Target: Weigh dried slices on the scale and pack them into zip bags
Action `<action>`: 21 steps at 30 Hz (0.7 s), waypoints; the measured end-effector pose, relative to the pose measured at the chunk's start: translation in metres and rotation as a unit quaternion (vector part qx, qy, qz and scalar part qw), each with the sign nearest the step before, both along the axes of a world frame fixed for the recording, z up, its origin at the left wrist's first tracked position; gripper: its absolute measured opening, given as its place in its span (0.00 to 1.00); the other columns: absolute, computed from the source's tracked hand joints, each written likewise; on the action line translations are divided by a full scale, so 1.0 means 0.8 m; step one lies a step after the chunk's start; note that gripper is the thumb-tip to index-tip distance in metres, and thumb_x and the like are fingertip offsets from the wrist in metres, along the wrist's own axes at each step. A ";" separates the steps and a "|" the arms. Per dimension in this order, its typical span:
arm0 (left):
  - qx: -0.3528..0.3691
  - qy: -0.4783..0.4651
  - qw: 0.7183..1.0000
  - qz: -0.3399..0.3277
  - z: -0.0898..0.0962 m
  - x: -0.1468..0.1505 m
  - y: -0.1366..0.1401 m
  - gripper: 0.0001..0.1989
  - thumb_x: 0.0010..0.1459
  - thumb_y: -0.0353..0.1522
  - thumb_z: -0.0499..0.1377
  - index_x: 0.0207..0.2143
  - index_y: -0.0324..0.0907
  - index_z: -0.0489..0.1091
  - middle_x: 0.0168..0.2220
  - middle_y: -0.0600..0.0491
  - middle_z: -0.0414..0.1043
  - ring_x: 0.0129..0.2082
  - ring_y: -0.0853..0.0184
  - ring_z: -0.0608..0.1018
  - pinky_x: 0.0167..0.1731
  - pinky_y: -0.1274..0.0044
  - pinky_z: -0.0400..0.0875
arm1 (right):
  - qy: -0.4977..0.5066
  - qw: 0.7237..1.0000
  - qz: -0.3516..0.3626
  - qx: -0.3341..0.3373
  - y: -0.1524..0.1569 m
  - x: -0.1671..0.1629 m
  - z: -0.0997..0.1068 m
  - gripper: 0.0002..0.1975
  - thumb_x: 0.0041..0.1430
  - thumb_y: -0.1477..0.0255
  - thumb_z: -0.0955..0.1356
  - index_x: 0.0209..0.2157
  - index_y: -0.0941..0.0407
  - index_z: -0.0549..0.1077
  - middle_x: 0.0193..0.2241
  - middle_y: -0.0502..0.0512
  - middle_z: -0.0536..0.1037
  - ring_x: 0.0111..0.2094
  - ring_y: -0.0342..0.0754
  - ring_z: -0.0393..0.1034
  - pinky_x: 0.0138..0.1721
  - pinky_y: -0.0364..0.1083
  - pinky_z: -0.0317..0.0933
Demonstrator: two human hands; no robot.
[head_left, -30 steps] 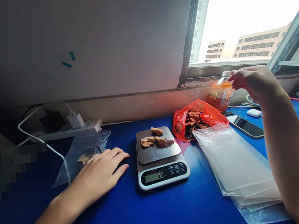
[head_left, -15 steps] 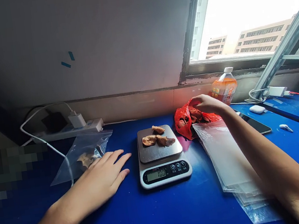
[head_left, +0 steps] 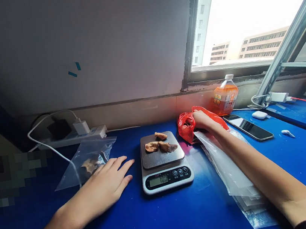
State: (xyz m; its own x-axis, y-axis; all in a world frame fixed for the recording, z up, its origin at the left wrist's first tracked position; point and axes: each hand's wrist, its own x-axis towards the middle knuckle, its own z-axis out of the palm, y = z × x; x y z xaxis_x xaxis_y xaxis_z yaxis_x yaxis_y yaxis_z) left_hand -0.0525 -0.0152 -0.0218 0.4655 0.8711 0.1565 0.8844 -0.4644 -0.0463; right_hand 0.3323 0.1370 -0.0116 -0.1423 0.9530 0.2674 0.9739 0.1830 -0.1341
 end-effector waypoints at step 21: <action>-0.010 -0.007 1.000 0.001 0.004 0.003 -0.003 0.23 0.65 0.39 0.49 0.60 0.45 0.69 0.59 0.44 0.70 0.58 0.49 0.72 0.55 0.56 0.69 | -0.031 0.997 -0.071 -0.028 0.005 -0.002 -0.003 0.15 0.63 0.65 0.62 0.40 0.59 0.76 0.45 0.64 0.78 0.45 0.53 0.72 0.39 0.44 0.60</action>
